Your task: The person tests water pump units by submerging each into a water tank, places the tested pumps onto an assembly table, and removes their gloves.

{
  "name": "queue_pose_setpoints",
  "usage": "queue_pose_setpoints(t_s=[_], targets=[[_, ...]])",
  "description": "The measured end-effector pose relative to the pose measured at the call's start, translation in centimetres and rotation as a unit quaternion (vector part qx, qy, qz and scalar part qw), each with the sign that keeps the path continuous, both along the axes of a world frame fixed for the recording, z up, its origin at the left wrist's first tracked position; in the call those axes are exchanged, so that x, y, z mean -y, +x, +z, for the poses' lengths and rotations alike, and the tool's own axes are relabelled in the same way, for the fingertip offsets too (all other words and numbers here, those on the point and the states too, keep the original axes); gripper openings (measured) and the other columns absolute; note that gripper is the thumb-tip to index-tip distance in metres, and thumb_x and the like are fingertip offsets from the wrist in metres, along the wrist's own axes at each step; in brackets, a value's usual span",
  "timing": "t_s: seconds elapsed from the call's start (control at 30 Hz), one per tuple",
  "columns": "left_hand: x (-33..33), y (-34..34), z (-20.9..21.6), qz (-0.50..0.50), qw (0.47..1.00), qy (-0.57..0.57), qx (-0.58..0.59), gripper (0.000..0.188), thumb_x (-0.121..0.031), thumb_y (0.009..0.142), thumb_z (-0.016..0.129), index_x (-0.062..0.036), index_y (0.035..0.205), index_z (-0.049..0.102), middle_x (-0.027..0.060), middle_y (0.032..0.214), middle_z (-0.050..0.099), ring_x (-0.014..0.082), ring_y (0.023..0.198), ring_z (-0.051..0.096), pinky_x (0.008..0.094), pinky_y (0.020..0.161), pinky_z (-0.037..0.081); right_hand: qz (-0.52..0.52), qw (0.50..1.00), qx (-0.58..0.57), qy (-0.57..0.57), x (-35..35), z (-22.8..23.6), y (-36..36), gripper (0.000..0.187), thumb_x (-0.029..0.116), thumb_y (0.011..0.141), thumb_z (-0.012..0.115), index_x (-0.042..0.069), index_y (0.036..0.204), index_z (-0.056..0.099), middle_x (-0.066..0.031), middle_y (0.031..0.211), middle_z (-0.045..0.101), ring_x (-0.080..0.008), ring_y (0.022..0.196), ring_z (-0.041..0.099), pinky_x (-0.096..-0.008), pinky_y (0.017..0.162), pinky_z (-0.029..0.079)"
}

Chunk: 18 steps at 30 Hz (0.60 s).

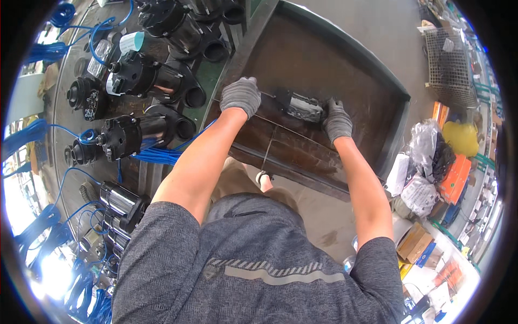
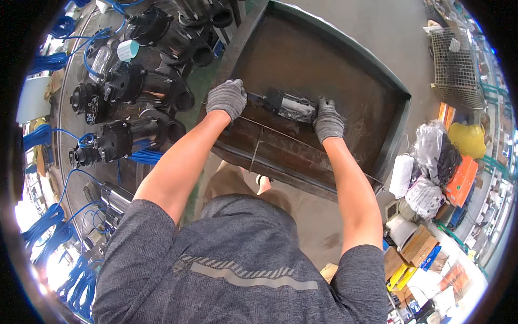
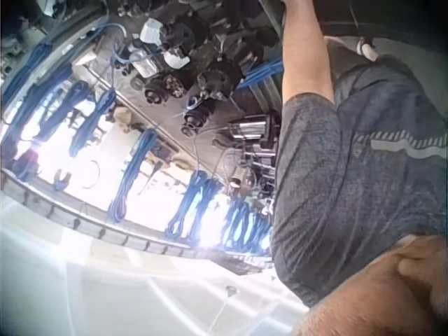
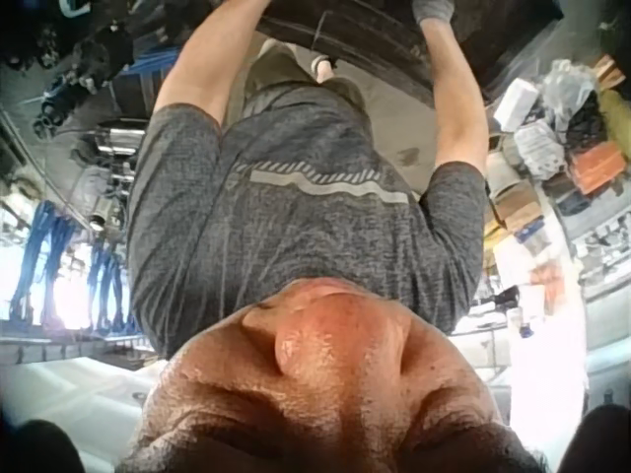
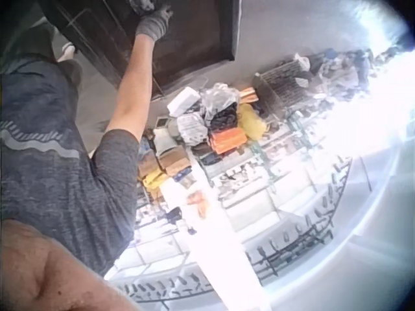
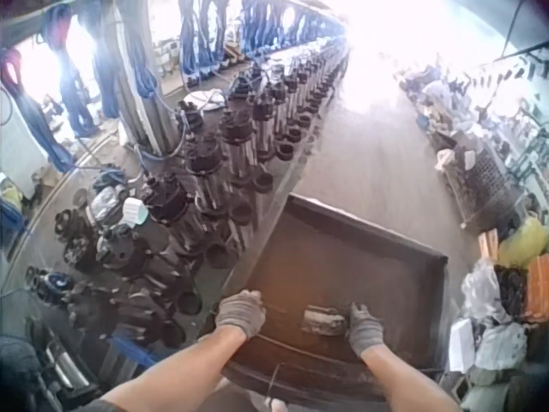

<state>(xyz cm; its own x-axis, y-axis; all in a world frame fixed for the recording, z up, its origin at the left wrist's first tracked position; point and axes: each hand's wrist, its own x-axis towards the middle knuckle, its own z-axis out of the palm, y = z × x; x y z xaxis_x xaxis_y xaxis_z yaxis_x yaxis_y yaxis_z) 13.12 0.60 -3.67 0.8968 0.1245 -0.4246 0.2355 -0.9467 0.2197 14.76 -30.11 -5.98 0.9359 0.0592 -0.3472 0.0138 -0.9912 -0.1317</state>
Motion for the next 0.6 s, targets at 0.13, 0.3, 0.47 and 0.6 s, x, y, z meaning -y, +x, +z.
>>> queue_pose_setpoints(t_s=[0.13, 0.3, 0.47, 0.6], targets=[[0.4, 0.0, 0.0, 0.008, 1.000, 0.027, 0.005, 0.029, -0.031, 0.100, 0.060, -0.0099, 0.117, 0.072, 0.0159, 0.118, 0.075, 0.0365, 0.110, 0.073, 0.0502, 0.092, 0.059, 0.018, 0.999, -0.034, 0.013, 1.3, 1.0, -1.2, 0.041, 0.016, 0.091, 0.071, 0.014, 0.131, 0.062, -0.0208, 0.138, 0.059, -0.0457, 0.112, 0.068, -0.0565, 0.092, 0.058], [0.8, 0.1, -0.2, 0.029, 0.998, 0.047, 0.003, 0.028, -0.033, 0.100, 0.058, -0.0130, 0.113, 0.073, 0.0173, 0.109, 0.076, 0.0391, 0.105, 0.072, 0.0527, 0.091, 0.057, 0.054, 0.998, -0.006, 0.045, 4.4, 0.8, -2.3, 0.032, 0.022, 0.096, 0.068, 0.013, 0.127, 0.064, -0.0218, 0.132, 0.062, -0.0446, 0.109, 0.069, -0.0553, 0.090, 0.057], [1.0, 0.2, -0.1, 0.033, 0.997, 0.065, 0.005, 0.030, -0.035, 0.099, 0.058, -0.0119, 0.113, 0.072, 0.0181, 0.108, 0.077, 0.0397, 0.105, 0.072, 0.0520, 0.090, 0.057, 0.029, 0.987, 0.093, 0.125, 10.9, 0.6, -5.3, 0.027, 0.024, 0.100, 0.065, 0.010, 0.123, 0.066, -0.0211, 0.123, 0.067, -0.0444, 0.107, 0.068, -0.0524, 0.091, 0.055], [1.2, 0.3, 0.3, 0.030, 0.997, 0.071, 0.004, 0.031, -0.034, 0.100, 0.056, -0.0108, 0.113, 0.072, 0.0187, 0.110, 0.077, 0.0396, 0.106, 0.073, 0.0516, 0.091, 0.057, -0.023, 0.982, 0.146, 0.115, 18.1, 1.8, -8.2, 0.023, 0.024, 0.103, 0.063, 0.007, 0.119, 0.067, -0.0210, 0.116, 0.069, -0.0440, 0.105, 0.068, -0.0517, 0.089, 0.055]])
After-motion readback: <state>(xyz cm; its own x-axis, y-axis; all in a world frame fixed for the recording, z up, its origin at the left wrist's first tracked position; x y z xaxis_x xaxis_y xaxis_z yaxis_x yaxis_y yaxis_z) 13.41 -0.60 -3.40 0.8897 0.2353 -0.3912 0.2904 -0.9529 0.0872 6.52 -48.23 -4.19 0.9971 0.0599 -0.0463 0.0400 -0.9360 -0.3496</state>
